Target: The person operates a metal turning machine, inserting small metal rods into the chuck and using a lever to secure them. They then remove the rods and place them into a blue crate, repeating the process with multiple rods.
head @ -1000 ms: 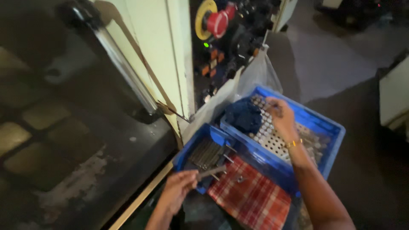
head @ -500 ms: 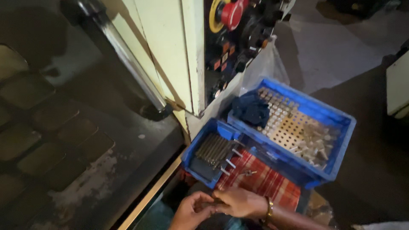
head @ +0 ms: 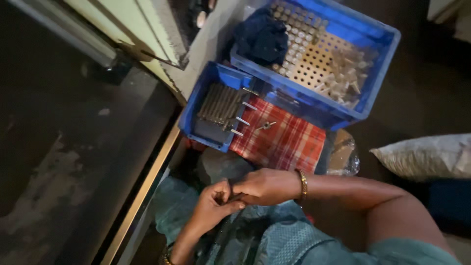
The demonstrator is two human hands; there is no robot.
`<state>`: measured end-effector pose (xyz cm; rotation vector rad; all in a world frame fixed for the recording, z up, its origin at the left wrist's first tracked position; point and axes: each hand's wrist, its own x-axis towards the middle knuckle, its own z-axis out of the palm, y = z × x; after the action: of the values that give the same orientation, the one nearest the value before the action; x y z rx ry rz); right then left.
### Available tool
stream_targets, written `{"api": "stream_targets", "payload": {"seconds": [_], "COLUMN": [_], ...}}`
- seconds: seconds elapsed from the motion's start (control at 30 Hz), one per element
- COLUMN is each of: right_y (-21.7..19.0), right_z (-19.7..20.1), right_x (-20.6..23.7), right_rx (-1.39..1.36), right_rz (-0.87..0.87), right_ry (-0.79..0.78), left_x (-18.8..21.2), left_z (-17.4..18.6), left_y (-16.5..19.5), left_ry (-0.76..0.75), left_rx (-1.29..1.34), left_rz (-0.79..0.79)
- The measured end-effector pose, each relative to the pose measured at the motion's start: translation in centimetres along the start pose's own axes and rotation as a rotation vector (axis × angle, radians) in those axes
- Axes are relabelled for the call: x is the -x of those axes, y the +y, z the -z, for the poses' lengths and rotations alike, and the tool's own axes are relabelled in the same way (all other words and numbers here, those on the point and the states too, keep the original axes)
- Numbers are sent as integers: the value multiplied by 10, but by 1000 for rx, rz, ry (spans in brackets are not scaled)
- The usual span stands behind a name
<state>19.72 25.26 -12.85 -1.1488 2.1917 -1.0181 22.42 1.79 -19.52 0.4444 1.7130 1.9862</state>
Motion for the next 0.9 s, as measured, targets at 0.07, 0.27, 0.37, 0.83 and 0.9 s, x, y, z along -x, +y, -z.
{"api": "stream_targets", "payload": {"seconds": [0.07, 0.27, 0.37, 0.83, 0.9], "right_y": [-5, -14, -13, 118, 127], "right_z": [5, 6, 16, 67, 68], "right_x": [-2, -4, 1, 42, 37], "right_rx": [19, 26, 88, 337, 387], "right_rz": [-1, 0, -88, -650, -726], "right_ry": [-11, -40, -67, 403, 377], "left_x": [-1, 0, 6, 35, 23], "left_z": [2, 6, 18, 41, 32], "left_y": [9, 15, 10, -41, -45], "left_ry": [-12, -40, 11, 398, 370], "left_rx": [23, 25, -119, 308, 519], "left_rz": [23, 89, 20, 88, 167]}}
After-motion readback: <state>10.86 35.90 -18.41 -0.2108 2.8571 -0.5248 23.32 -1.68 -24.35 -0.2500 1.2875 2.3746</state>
